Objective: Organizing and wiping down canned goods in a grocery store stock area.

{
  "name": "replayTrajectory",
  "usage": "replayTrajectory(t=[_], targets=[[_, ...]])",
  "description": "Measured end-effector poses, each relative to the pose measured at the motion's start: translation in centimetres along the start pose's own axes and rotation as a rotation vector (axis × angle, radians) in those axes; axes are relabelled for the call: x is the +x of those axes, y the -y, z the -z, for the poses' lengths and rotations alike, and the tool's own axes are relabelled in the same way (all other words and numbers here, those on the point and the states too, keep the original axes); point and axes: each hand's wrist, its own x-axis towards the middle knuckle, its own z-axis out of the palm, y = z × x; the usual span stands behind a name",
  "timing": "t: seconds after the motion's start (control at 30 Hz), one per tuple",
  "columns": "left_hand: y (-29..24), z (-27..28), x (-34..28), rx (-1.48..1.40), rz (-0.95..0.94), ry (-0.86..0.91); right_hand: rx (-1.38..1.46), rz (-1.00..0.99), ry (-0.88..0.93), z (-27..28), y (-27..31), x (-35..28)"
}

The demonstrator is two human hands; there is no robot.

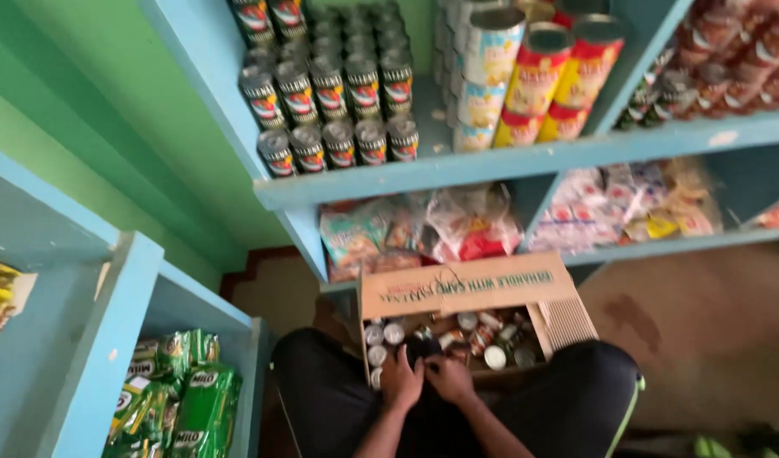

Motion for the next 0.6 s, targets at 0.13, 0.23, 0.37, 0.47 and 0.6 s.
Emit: replayTrajectory(t=[0.13, 0.23, 0.37, 0.47, 0.6], targets=[[1.8, -2.8, 1.3, -0.466, 0.223, 0.232, 0.617, 0.135, -0.133, -0.1, -2.6, 0.2], [3.6, -3.4, 1.3, -0.901, 0.270, 0.149, 0.902, 0.215, -0.072, 1.3, -2.7, -1.3], [3.5, 1.4, 0.5, -1.629, 0.843, 0.528, 1.222, 0.138, 0.114, 1.1, -2.0, -3.3], [5.1, -0.6, -1.0, -1.636, 0.882, 0.506, 1.454, 0.056, 0.205, -0.1, -2.8, -4.4], [5.8, 0.1, -2.1, -1.986, 0.714, 0.421, 1.309, -0.010, 0.019, 0.0, -2.2, -4.5]])
